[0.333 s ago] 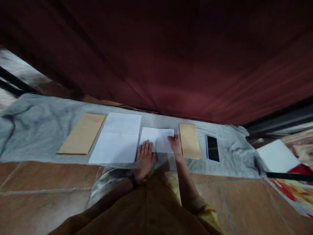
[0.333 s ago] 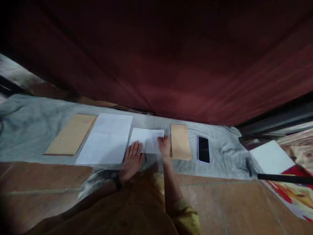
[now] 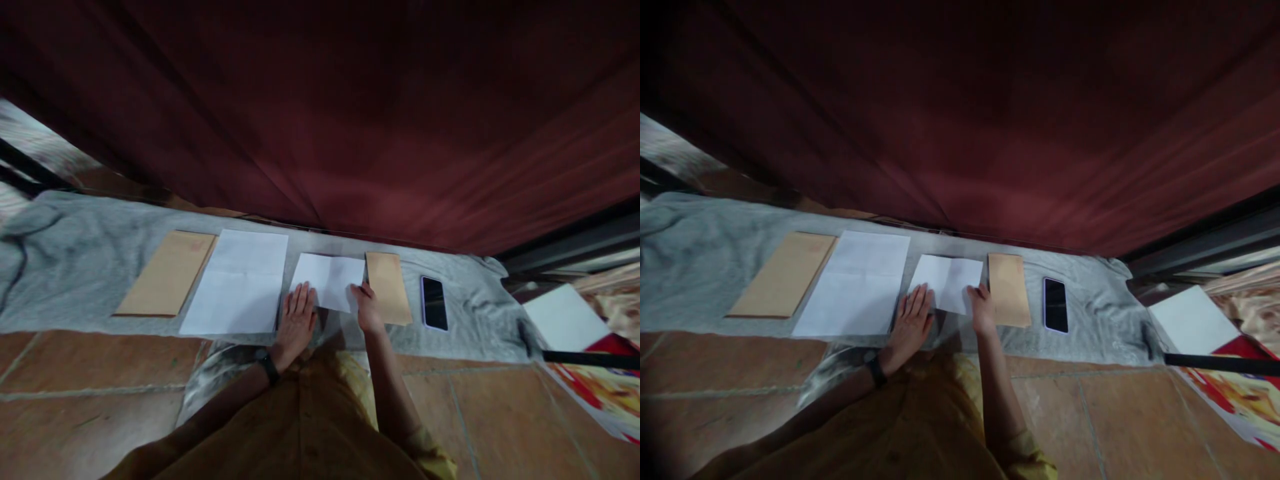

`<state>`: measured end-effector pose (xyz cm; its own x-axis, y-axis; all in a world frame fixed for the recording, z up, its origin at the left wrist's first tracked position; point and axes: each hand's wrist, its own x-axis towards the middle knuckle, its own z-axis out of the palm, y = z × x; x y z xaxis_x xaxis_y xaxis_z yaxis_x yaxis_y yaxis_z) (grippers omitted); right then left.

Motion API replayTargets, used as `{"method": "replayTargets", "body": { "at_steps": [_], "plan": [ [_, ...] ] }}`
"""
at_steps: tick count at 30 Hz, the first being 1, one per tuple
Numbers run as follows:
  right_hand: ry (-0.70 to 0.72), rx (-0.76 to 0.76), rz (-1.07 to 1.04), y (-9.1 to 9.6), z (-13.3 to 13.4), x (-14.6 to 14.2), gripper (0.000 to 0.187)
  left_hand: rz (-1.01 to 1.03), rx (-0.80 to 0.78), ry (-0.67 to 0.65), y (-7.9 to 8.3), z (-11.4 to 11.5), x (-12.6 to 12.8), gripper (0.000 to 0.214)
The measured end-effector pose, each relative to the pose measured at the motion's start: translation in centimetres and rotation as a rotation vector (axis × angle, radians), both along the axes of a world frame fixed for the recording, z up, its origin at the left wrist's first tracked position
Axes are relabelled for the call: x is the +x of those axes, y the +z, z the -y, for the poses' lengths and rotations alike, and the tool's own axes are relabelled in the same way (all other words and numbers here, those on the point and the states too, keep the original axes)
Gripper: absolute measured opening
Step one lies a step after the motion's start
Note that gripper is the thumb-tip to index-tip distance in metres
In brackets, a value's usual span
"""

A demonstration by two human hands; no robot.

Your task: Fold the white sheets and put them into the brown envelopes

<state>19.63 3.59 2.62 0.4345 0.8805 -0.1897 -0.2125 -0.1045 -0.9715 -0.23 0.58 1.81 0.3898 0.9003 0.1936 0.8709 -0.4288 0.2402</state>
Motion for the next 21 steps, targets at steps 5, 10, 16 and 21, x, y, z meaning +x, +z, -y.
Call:
{"method": "replayTargets", "body": {
  "at_steps": [5,10,16,21],
  "plan": [
    [-0.221,0.117,-0.400,0.8,1.5,-2.1,0.029,0.043,0.076,-0.124,1.8,-0.7,0.8,0.066],
    [-0.152,0.031,-0.599,-0.7,4.0,-5.3,0.019,0.004,0.015,-0.244,1.3,-1.6,0.8,0.070],
    [-0.019,-0.155,-0.718,-1.9,6.7,-6.4,0.014,-0.079,-0.046,-0.350,-0.1,-2.2,-0.4,0.063],
    [0.038,-0.243,-0.761,-1.9,7.8,-5.7,0.016,-0.079,-0.051,-0.403,-1.9,-2.3,-0.9,0.062]
  ]
}}
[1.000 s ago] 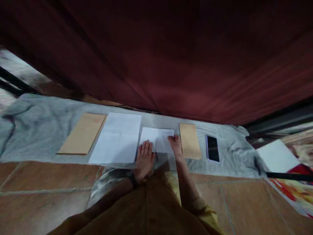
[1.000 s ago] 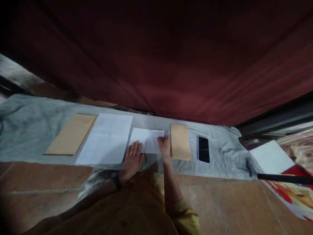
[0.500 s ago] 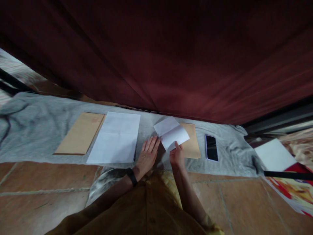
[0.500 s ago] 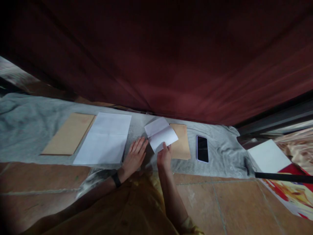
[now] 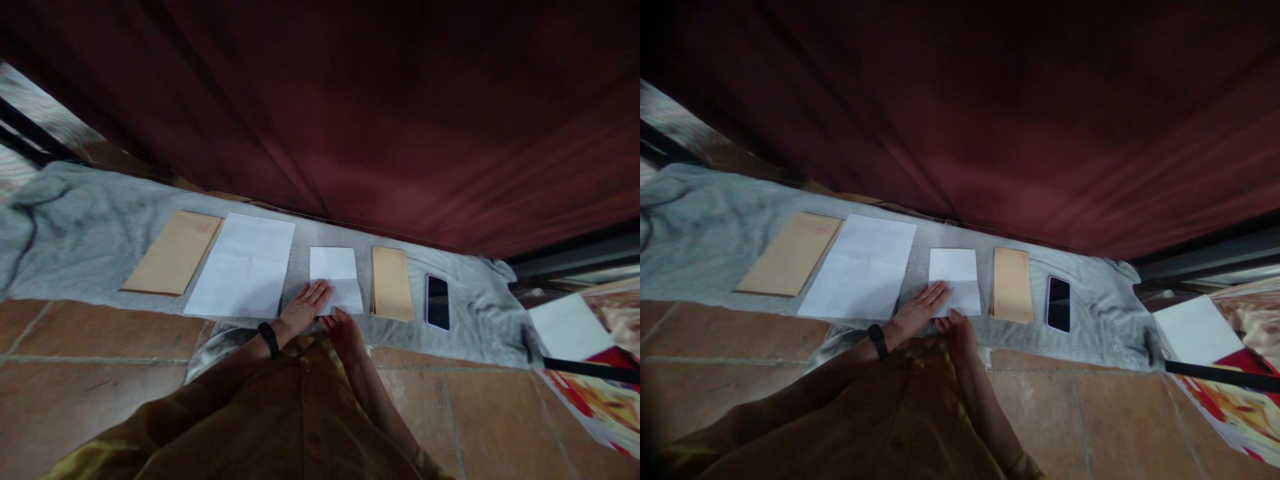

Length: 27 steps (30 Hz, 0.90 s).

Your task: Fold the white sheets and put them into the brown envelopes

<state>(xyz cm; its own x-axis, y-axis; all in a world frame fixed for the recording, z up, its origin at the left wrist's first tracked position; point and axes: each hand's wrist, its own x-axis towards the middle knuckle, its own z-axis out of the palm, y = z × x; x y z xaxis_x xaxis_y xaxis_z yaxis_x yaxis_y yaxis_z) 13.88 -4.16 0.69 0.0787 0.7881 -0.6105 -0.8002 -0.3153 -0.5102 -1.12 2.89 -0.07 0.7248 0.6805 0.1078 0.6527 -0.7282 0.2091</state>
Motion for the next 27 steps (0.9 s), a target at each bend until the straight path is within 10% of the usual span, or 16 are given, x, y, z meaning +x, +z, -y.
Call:
{"method": "replayTargets", "body": {
  "at_steps": [10,27],
  "plan": [
    [-0.014,-0.061,0.142,0.6,1.7,3.0,0.009,-0.036,-0.008,-0.044,-0.3,0.1,-1.4,0.068],
    [-0.004,-0.030,0.539,0.2,2.5,3.8,0.060,0.012,-0.097,-0.045,0.9,0.3,-2.6,0.076]
  ]
}}
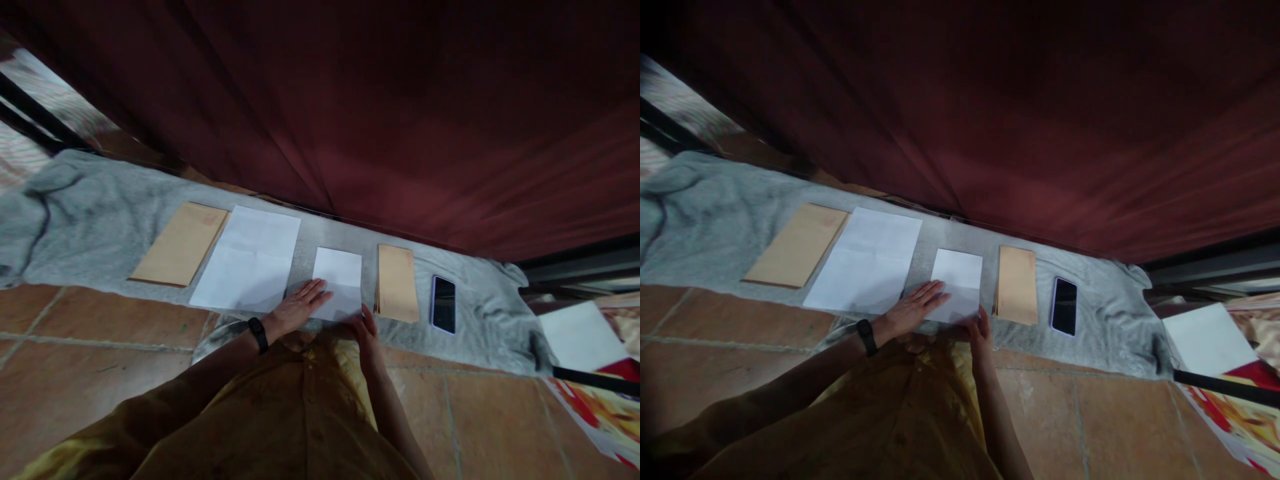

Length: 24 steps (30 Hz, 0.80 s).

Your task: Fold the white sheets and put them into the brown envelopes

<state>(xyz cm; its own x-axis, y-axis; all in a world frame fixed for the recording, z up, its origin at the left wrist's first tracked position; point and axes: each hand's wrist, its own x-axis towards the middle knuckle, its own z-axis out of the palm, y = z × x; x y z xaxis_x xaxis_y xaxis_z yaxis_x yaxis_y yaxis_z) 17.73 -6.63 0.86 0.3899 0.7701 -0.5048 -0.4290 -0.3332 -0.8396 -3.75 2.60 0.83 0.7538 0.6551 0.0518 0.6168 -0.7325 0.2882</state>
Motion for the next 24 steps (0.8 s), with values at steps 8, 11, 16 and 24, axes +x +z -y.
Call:
{"method": "replayTargets", "body": {
  "at_steps": [8,11,16,24],
  "plan": [
    [0.072,0.090,0.202,0.4,-0.4,1.1,0.037,-0.024,-0.009,-0.053,0.9,-0.4,-1.3,0.084],
    [0.151,0.132,0.275,0.9,-0.5,1.6,0.037,0.009,-0.032,-0.045,0.8,-0.6,-1.7,0.085],
    [0.306,0.176,0.231,1.5,-0.8,2.5,0.038,0.097,-0.079,-0.003,0.2,-0.9,-2.1,0.085],
    [0.280,0.194,0.611,1.0,-1.6,3.0,0.031,0.115,-0.034,0.004,0.5,0.2,-3.0,0.071]
  ]
}}
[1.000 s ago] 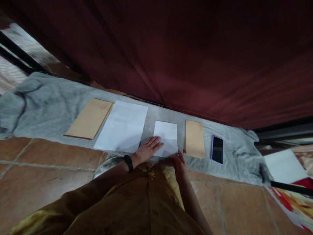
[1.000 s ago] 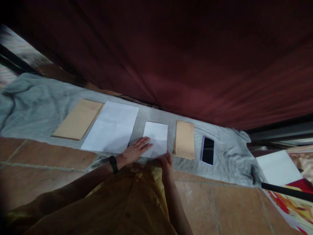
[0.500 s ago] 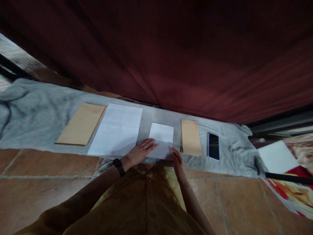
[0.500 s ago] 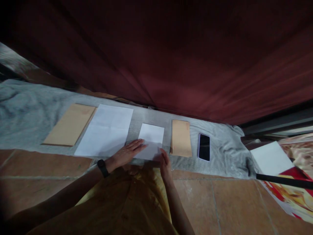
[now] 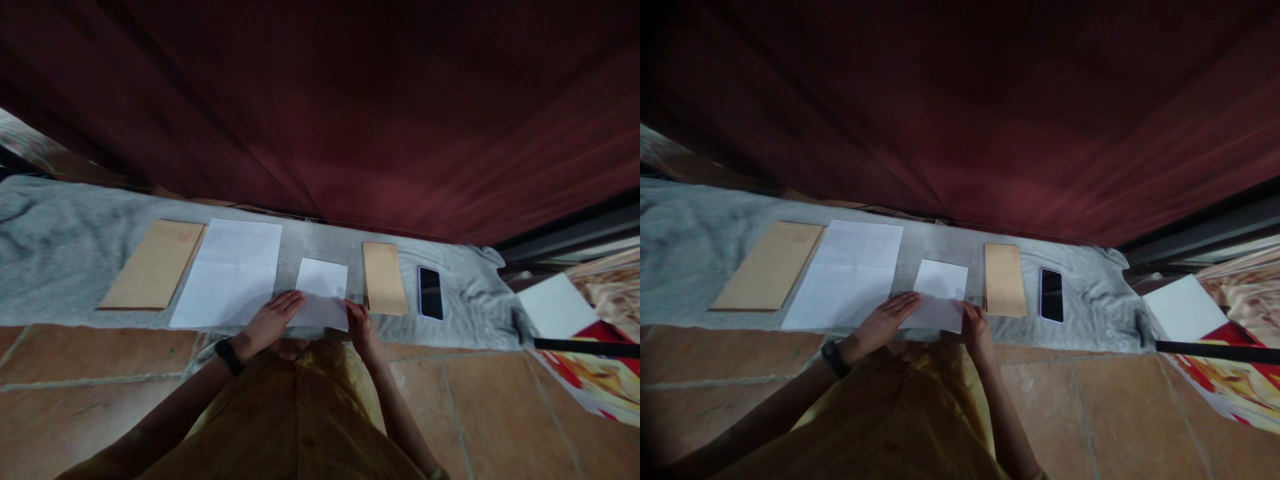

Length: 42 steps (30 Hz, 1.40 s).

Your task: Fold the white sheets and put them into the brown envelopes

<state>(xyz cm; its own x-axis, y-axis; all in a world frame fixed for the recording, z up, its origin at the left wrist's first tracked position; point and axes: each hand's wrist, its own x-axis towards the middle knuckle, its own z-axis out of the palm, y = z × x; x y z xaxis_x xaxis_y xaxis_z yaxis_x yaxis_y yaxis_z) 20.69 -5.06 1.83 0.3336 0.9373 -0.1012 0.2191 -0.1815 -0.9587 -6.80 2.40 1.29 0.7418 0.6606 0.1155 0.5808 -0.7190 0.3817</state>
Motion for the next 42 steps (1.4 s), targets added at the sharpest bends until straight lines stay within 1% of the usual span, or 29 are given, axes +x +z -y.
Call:
{"method": "replayTargets", "body": {
  "at_steps": [3,6,11,14,17,19,22,26,29,31,34,37,39,42],
  "plan": [
    [0.063,0.043,0.084,0.0,0.1,-0.2,0.037,-0.042,0.007,-0.003,0.2,0.8,-0.3,0.068],
    [0.127,0.086,0.082,0.1,0.0,-0.4,0.038,-0.057,-0.029,0.013,0.1,1.1,-0.4,0.066],
    [0.079,0.082,0.074,0.2,-0.4,-0.5,0.034,0.029,-0.081,0.079,-0.6,0.3,-0.2,0.063],
    [0.090,0.071,0.102,0.3,-0.4,-0.6,0.040,0.092,-0.086,0.120,-0.5,-0.2,0.2,0.055],
    [0.110,0.083,0.124,0.3,-0.3,-0.6,0.047,0.130,-0.114,0.110,-0.1,-0.5,0.6,0.050],
    [0.095,0.094,0.120,0.3,-0.3,-0.7,0.044,0.153,-0.129,0.117,-0.1,-0.5,0.7,0.049],
    [0.080,0.090,0.125,0.3,-0.4,-0.7,0.040,0.209,-0.148,0.175,-0.4,-0.5,0.8,0.046],
    [0.125,0.073,0.154,0.6,-0.6,-0.6,0.046,0.250,-0.164,0.245,-0.7,-0.7,0.8,0.039],
    [0.144,0.089,0.163,0.7,-0.4,-0.6,0.046,0.227,-0.153,0.238,-0.5,-0.6,0.7,0.039],
    [0.142,0.104,0.172,0.5,-0.2,-0.5,0.044,0.197,-0.135,0.210,-0.3,-0.3,0.7,0.044],
    [0.160,0.135,0.214,-0.1,-0.1,-0.5,0.050,0.174,-0.108,0.186,-0.1,0.0,0.7,0.052],
    [0.169,0.164,0.274,-1.0,-0.5,-0.6,0.061,0.185,-0.117,0.226,0.2,-0.2,1.2,0.051],
    [0.149,0.163,0.323,-1.5,-0.9,-0.7,0.060,0.202,-0.145,0.264,0.4,-0.6,1.5,0.049],
    [0.130,0.158,0.395,-2.2,-1.2,-0.8,0.054,0.235,-0.190,0.316,0.3,-1.0,1.6,0.046]
  ]
}}
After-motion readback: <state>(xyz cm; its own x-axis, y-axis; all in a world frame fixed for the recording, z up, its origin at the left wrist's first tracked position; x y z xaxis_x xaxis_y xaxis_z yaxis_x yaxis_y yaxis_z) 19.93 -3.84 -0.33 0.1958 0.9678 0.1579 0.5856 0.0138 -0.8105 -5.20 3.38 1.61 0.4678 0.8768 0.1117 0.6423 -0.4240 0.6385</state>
